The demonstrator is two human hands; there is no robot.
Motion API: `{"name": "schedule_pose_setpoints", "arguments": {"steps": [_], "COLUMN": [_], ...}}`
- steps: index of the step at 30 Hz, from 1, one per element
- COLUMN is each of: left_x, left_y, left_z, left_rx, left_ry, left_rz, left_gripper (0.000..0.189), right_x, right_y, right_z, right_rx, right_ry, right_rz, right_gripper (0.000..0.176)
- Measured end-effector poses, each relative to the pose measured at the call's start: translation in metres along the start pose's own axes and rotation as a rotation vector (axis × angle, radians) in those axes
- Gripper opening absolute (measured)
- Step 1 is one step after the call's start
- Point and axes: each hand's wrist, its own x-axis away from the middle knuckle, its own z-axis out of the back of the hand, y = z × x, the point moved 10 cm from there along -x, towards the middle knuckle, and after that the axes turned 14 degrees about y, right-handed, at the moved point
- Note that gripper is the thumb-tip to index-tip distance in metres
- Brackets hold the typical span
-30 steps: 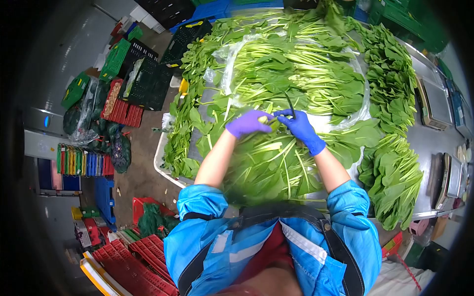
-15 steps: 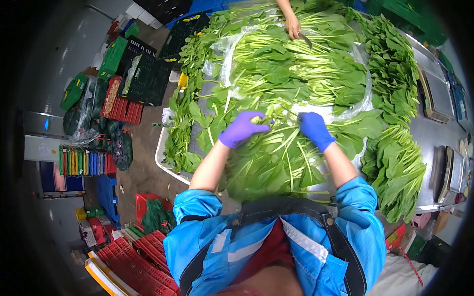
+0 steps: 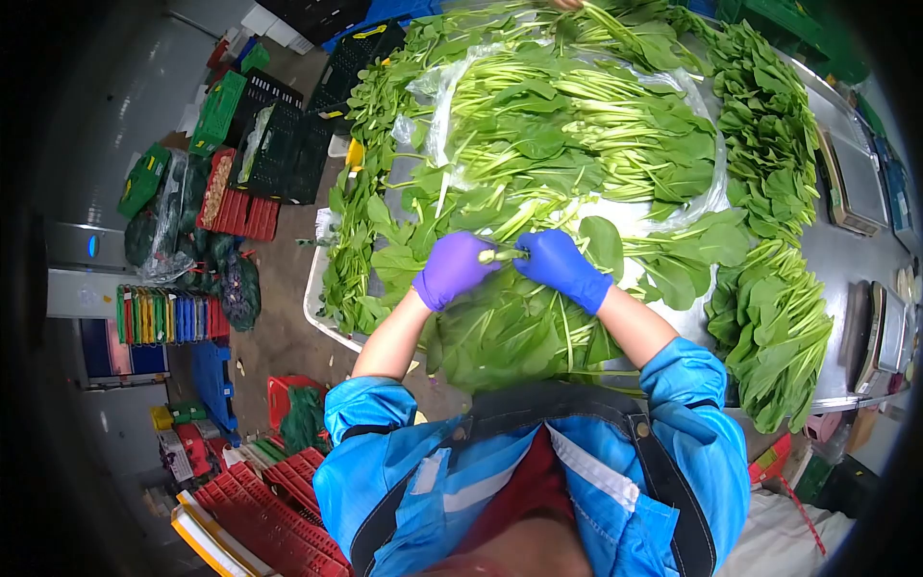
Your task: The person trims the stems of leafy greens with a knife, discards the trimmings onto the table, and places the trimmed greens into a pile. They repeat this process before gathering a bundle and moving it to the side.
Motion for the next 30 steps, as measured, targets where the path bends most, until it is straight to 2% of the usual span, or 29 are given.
{"name": "schedule_pose_setpoints", "arguments": {"steps": [3,5,6,7,8,9,11,12,13,15,16,17,19,21,23,24,25,27,28,30], "left_x": [-0.001,0.004,0.006,0.006,0.006,0.008,-0.003,-0.007,-0.007,-0.001,-0.001,-0.001,0.004,0.003,0.002,-0.002,-0.004,-0.025,-0.034,-0.044], "left_y": [-0.008,-0.011,-0.016,-0.022,-0.02,-0.024,-0.008,-0.008,-0.013,-0.049,-0.047,-0.045,-0.052,-0.06,-0.058,-0.049,-0.052,-0.033,-0.037,-0.04], "left_z": [0.01,0.022,0.039,0.052,0.058,0.047,0.02,0.001,-0.002,-0.008,0.009,0.019,0.038,0.062,0.081,0.081,0.073,0.034,0.021,-0.024], "left_rx": [-0.114,-0.196,-0.211,-0.225,-0.174,-0.173,0.335,0.451,0.45,0.521,0.576,0.575,0.631,0.513,0.567,0.641,0.645,0.768,0.767,0.759], "left_ry": [0.057,0.104,0.151,0.201,0.304,0.297,0.271,0.071,0.07,0.129,0.224,0.221,0.202,0.25,0.325,0.291,0.295,0.076,0.082,-0.124], "left_rz": [0.055,0.088,0.13,0.175,0.122,0.133,0.016,0.182,0.184,0.43,0.443,0.444,0.539,0.556,0.479,0.457,0.47,0.281,0.275,0.261], "left_gripper": [0.022,0.021,0.024,0.029,0.045,0.045,0.06,0.056,0.056,0.046,0.033,0.033,0.025,0.021,0.025,0.022,0.022,0.023,0.023,0.02], "right_x": [-0.011,-0.021,-0.021,-0.019,-0.014,-0.006,-0.013,-0.018,-0.024,-0.044,-0.064,-0.062,-0.055,-0.057,-0.063,-0.067,-0.07,-0.077,-0.079,-0.077], "right_y": [0.013,0.06,0.074,0.08,0.078,0.068,0.027,0.009,0.017,0.075,0.084,0.104,0.13,0.129,0.085,0.063,0.045,0.001,-0.004,0.005], "right_z": [-0.011,-0.01,-0.004,-0.004,-0.007,-0.014,-0.02,-0.022,-0.028,-0.035,-0.032,-0.042,-0.07,-0.069,-0.036,-0.024,-0.012,0.005,0.003,0.005], "right_rx": [0.012,0.224,0.09,-0.078,-0.258,-0.441,-0.593,-0.698,-0.7,-0.522,-0.092,-0.094,0.318,0.33,0.172,0.137,0.135,-0.099,-0.127,-0.114], "right_ry": [0.06,0.1,0.108,-0.01,-0.091,-0.176,-0.206,-0.323,-0.326,-0.056,0.123,0.122,-0.137,-0.195,-0.032,0.013,-0.001,-0.053,-0.075,-0.049], "right_rz": [-0.049,-0.167,-0.187,-0.352,-0.494,-0.641,-0.62,-0.592,-0.592,-0.631,-0.088,-0.091,-0.097,-0.132,-0.013,0.085,0.087,0.107,0.085,0.03], "right_gripper": [0.019,0.017,0.019,0.021,0.023,0.024,0.025,0.029,0.029,0.028,0.028,0.028,0.03,0.03,0.028,0.023,0.023,0.021,0.02,0.021]}}
